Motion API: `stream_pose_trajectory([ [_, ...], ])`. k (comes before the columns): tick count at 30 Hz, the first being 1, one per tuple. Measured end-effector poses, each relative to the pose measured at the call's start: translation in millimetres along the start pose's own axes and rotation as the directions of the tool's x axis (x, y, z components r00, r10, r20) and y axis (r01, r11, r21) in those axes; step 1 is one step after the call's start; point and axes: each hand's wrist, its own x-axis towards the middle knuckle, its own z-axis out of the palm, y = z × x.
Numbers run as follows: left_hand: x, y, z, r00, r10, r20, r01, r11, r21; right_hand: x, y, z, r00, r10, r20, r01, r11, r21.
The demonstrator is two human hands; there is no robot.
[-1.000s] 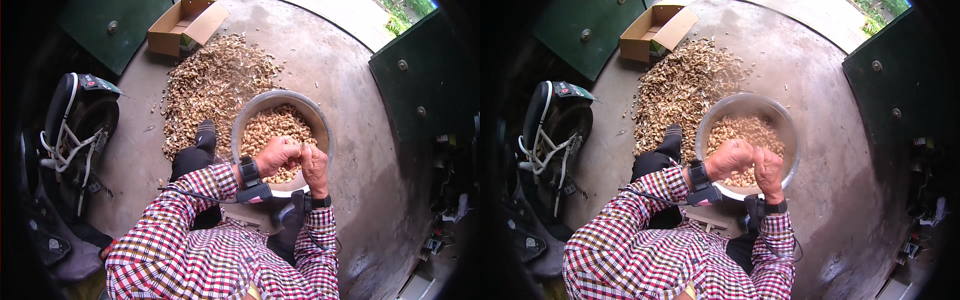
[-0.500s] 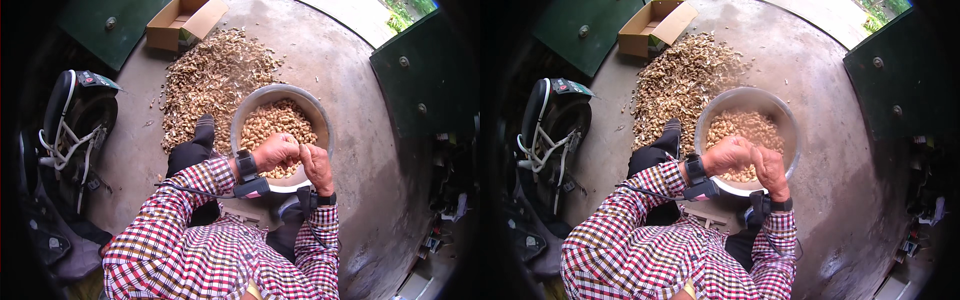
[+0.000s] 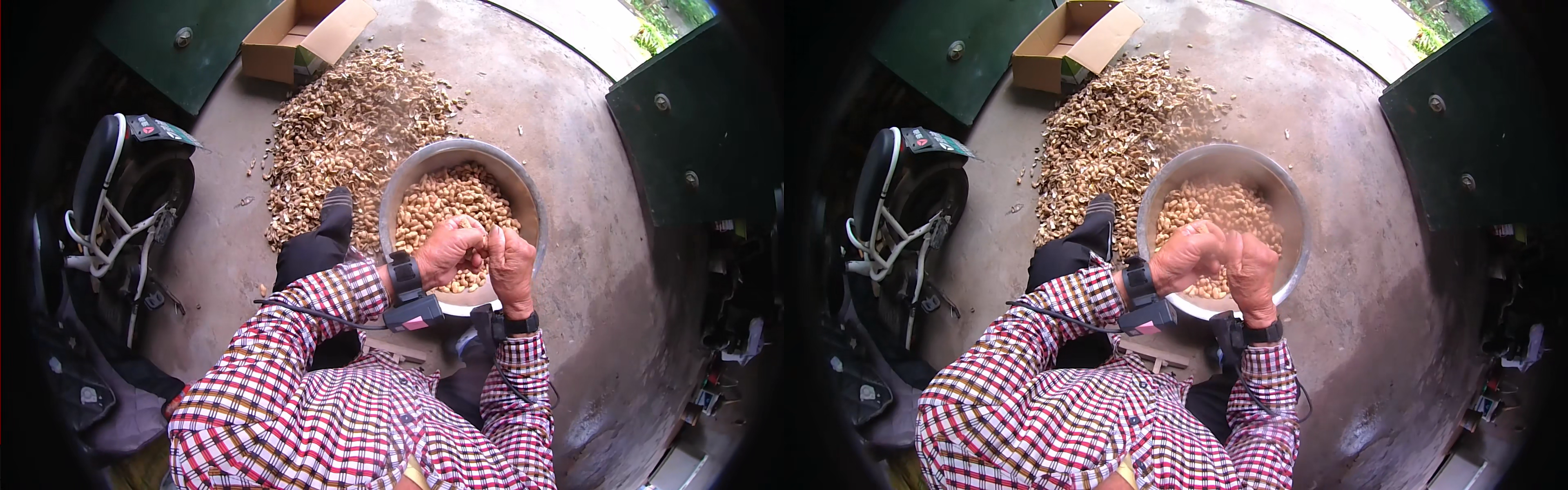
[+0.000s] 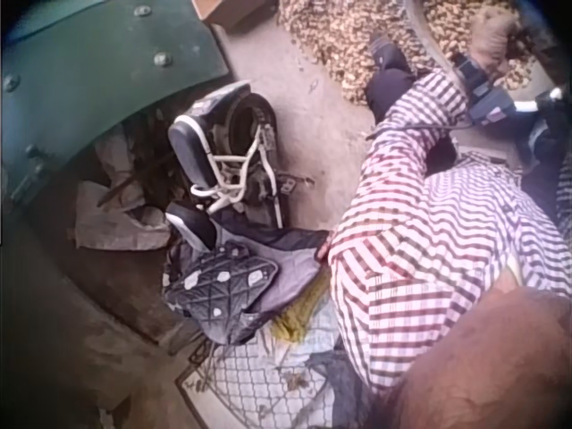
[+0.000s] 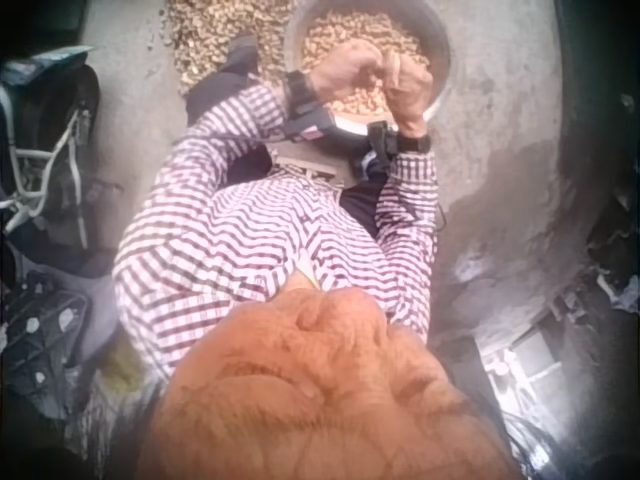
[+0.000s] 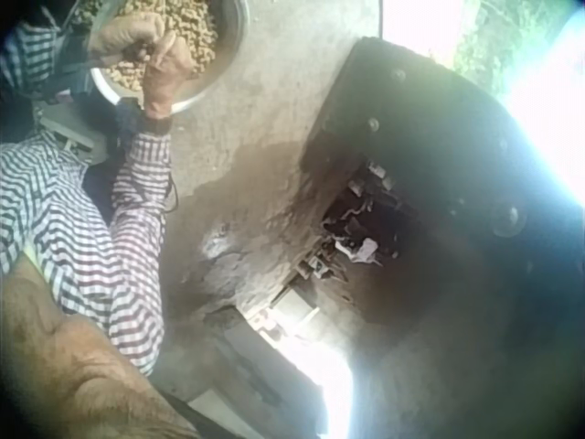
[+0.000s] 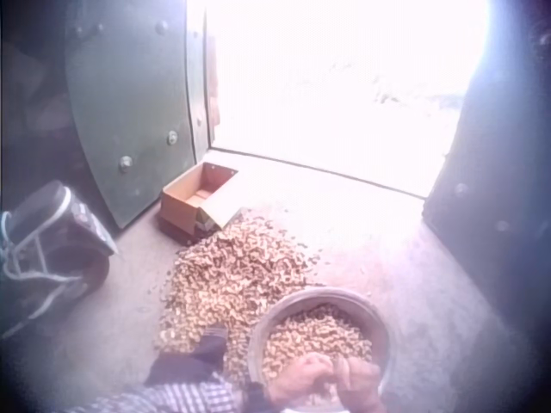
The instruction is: The person sits on the floor and manually peels peanuts one by one, removing the outer shells and placing the kernels into a metal bowl. The shells accumulate on the floor beside the bowl.
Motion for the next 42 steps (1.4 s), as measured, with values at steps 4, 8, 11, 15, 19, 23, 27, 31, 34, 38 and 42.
stream_pose_trajectory([
  [4,-1,3,3,1.0,0.019,0.025,-0.018,1.0,-0.024,-6,20,6,0.987,0.152,-0.059,-0.136,0.966,0.22],
  [8,2,3,2,0.999,0.021,0.028,-0.018,0.995,-0.095,-7,18,5,0.952,0.305,0.04,-0.284,0.822,0.493],
  [11,3,2,-1,0.999,0.014,0.033,-0.01,0.993,-0.117,-4,7,-3,0.862,0.484,0.153,-0.447,0.581,0.681],
  [15,6,4,-5,0.999,-0.022,0.044,0.027,0.993,-0.118,-4,8,-7,0.835,0.527,0.16,-0.441,0.465,0.768],
  [19,9,6,-4,1.0,-0.022,0.022,0.023,0.999,-0.047,-3,2,-10,0.797,0.562,0.221,-0.473,0.353,0.808],
  [23,13,7,-9,0.989,-0.015,0.144,0.01,0.999,0.031,-5,6,-11,0.876,0.354,0.328,-0.475,0.517,0.712],
  [27,12,10,-9,0.991,-0.05,0.126,0.037,0.994,0.104,-7,8,-12,0.874,0.323,0.362,-0.485,0.57,0.663],
  [31,12,12,-15,0.984,-0.106,0.145,0.091,0.99,0.104,-8,7,-12,0.849,0.333,0.411,-0.529,0.549,0.647],
  [34,10,28,-7,0.999,-0.022,0.035,0.017,0.988,0.155,-9,5,-14,0.85,0.334,0.407,-0.527,0.548,0.65],
  [38,9,66,-10,0.992,0.121,0.017,-0.121,0.993,0.007,-13,10,-3,0.835,0.314,0.452,-0.51,0.75,0.421],
  [42,4,74,-13,0.981,0.19,-0.045,-0.19,0.982,0.019,-25,6,34,0.768,0.209,0.606,-0.42,0.878,0.229],
])
